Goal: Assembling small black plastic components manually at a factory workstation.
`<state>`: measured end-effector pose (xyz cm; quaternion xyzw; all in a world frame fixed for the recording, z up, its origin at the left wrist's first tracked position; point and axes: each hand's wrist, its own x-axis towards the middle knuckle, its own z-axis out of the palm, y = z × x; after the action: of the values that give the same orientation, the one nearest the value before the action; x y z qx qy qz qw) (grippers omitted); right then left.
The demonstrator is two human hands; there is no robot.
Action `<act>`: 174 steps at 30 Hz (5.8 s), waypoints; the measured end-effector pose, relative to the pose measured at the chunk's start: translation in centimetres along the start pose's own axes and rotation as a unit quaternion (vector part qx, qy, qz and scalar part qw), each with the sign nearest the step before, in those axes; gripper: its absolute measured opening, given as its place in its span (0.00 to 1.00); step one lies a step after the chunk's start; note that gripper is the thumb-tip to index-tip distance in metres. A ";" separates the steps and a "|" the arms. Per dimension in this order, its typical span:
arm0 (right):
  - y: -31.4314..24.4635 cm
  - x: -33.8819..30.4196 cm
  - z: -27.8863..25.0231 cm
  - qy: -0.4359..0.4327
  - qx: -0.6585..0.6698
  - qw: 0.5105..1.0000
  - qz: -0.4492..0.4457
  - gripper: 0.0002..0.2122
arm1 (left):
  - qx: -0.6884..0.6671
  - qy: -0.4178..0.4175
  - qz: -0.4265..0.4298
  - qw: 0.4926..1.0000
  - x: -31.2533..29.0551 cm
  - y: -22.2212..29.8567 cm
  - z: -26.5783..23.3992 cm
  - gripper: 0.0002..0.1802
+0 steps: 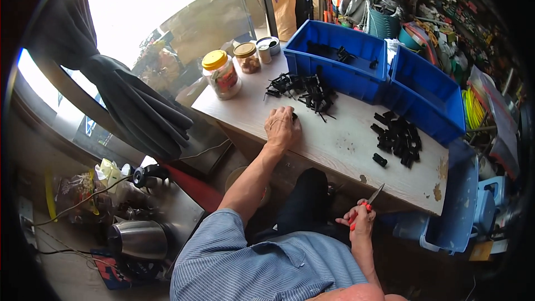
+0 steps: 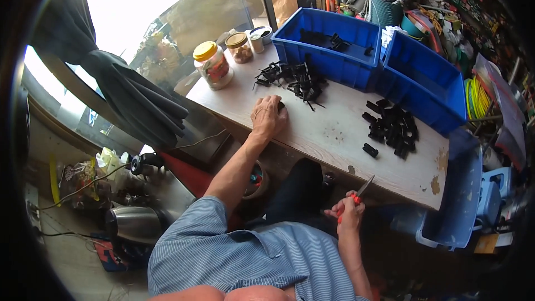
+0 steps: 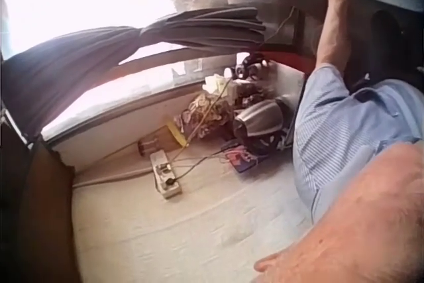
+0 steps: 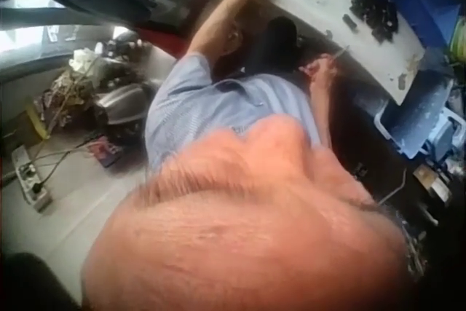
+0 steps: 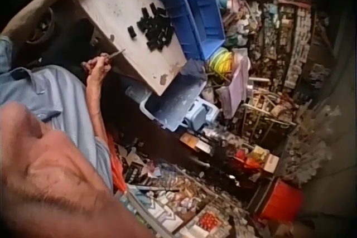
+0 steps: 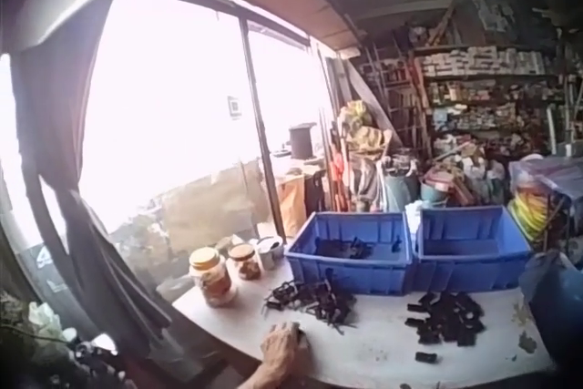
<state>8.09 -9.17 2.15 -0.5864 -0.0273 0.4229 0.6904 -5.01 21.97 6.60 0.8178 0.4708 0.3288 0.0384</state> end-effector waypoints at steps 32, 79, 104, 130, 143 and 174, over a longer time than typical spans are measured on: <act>2.4 1.7 -1.6 -0.032 -0.028 0.998 -0.049 0.11 | -0.372 -0.099 0.211 0.899 -17.4 11.8 -1.1 0.25; 1.8 0.3 0.7 -0.006 -0.085 0.996 -0.034 0.04 | -0.601 -0.425 -0.545 0.401 -18.3 13.2 3.3 0.17; 1.9 2.2 -1.2 -0.027 0.022 0.998 -0.043 0.04 | -0.701 -0.371 -0.024 0.608 -18.2 9.1 -0.5 0.25; 1.9 0.8 -0.8 -0.029 -0.015 0.999 0.002 0.12 | -0.580 -0.220 -0.077 0.780 -18.0 10.3 -1.1 0.11; -0.5 -1.1 3.6 -0.113 -0.113 0.987 0.021 0.14 | -0.683 -0.195 -0.202 0.675 -13.5 11.7 0.7 0.09; -0.7 -1.1 2.8 -0.094 -0.199 0.975 -0.026 0.15 | -0.678 -0.208 -0.191 0.678 -14.1 13.6 1.1 0.10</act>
<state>6.25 -7.66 4.09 -0.6687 -0.1902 0.4441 0.5651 0.94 3.48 3.77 0.5070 0.2447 0.3647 0.7417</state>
